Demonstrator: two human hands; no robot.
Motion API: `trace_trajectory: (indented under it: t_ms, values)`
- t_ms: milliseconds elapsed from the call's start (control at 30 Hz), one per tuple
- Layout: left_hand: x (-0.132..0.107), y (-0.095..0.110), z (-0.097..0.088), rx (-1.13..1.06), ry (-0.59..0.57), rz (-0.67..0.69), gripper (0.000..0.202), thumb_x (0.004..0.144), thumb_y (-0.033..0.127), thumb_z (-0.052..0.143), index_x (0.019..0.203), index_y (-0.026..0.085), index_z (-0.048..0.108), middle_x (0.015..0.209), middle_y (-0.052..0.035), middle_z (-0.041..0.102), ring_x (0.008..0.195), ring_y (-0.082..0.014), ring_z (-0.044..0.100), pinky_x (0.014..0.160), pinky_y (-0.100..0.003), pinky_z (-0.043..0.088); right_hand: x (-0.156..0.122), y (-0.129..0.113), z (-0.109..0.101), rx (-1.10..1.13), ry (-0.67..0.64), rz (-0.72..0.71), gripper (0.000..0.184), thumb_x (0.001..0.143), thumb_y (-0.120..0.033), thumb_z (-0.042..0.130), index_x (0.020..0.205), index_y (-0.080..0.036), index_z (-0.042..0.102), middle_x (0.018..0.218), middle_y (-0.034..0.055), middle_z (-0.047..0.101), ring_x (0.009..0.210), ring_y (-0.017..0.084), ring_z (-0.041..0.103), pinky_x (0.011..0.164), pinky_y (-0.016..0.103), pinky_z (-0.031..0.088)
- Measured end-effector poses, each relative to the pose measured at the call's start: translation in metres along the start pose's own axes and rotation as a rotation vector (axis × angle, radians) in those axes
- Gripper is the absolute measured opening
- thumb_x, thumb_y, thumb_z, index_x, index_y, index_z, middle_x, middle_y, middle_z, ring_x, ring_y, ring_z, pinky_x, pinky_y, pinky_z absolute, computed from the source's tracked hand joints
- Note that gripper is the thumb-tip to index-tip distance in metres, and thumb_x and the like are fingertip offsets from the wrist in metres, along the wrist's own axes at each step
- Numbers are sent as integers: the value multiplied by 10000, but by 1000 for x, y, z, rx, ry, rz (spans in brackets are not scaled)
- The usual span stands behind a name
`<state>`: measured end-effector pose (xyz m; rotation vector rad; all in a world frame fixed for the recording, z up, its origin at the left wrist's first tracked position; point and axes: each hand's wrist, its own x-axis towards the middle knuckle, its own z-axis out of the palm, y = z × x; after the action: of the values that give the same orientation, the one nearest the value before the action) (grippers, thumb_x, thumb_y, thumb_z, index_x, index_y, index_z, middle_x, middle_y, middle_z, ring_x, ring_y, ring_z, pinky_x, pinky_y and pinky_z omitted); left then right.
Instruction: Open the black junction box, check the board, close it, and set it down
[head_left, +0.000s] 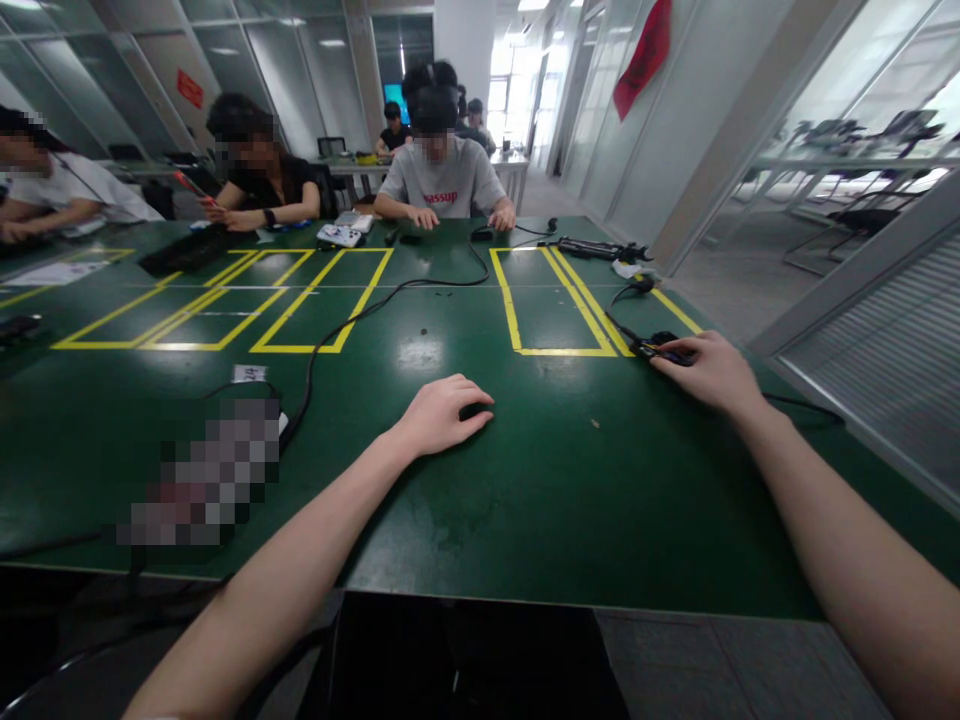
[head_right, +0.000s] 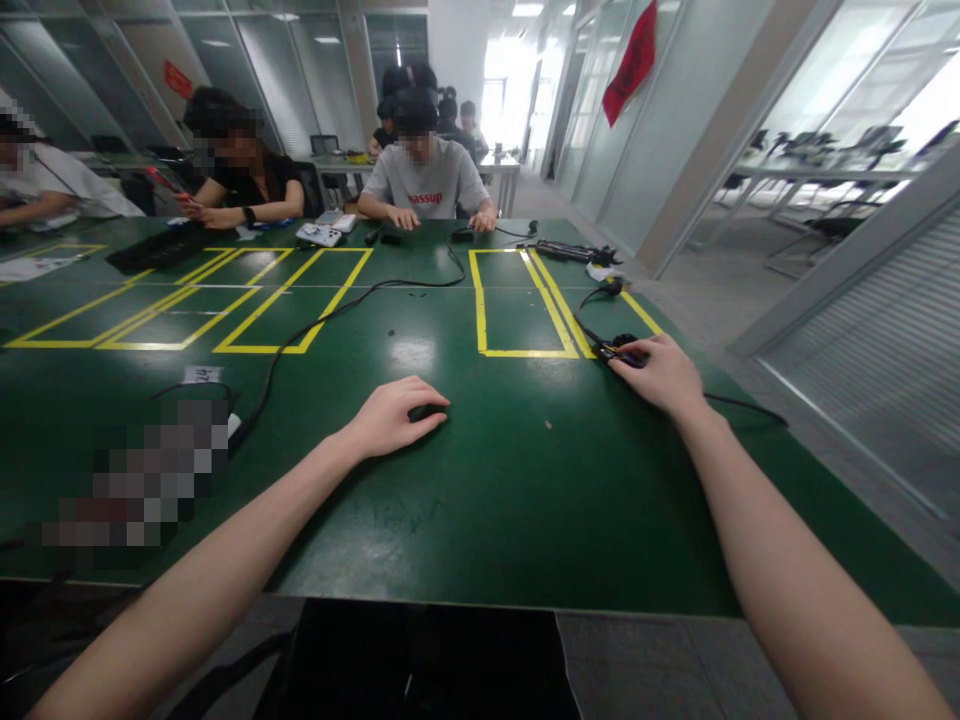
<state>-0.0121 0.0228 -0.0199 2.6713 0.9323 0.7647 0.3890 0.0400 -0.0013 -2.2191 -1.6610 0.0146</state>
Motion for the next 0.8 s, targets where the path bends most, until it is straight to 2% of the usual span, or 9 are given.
trace_trajectory:
  t_ms: [133, 300, 467, 567, 733, 800]
  values:
    - [0, 0, -1, -1, 2, -2, 157, 946, 282, 642, 1031, 209, 752, 1040, -39, 785, 981, -202, 703, 873, -343, 569, 0, -7, -4, -54, -49, 23, 319, 835, -374, 623, 1044, -161, 737, 1208, 137, 622, 968, 260, 618, 734, 335, 463]
    - [0, 1, -1, -1, -2, -5, 151, 940, 270, 652, 1030, 199, 750, 1037, -41, 787, 983, -206, 704, 860, -344, 569, 2, -11, -7, -26, -90, 37, 212, 829, -305, 635, 948, -148, 712, 1194, 141, 605, 938, 237, 592, 749, 331, 443]
    - [0, 1, -1, -5, 2, 2, 151, 943, 267, 650, 1031, 194, 748, 1036, -44, 786, 977, -206, 705, 859, -344, 568, 4, -7, -10, 140, -91, -13, 113, 765, -210, 672, 846, -133, 686, 1039, 117, 593, 771, 179, 520, 720, 326, 427]
    - [0, 1, -1, -10, 1, 5, 151, 943, 265, 648, 1032, 191, 746, 1035, -46, 784, 974, -206, 705, 856, -343, 568, 4, -5, -11, 219, -79, 7, 100, 726, -208, 701, 801, -144, 683, 957, 85, 586, 712, 162, 481, 677, 320, 412]
    - [0, 1, 0, -6, 3, 6, 149, 943, 274, 648, 1028, 201, 747, 1032, -45, 782, 971, -203, 705, 858, -343, 570, 4, -5, -8, 228, -57, 83, 110, 701, -234, 717, 773, -153, 697, 899, 76, 642, 738, 182, 523, 693, 323, 422]
    - [0, 0, 0, -4, 4, 5, 148, 943, 275, 648, 1029, 205, 747, 1033, -44, 782, 969, -202, 707, 857, -342, 572, 5, -3, -6, 204, 5, 42, 108, 688, -239, 720, 759, -159, 701, 859, 71, 666, 754, 196, 551, 708, 327, 433]
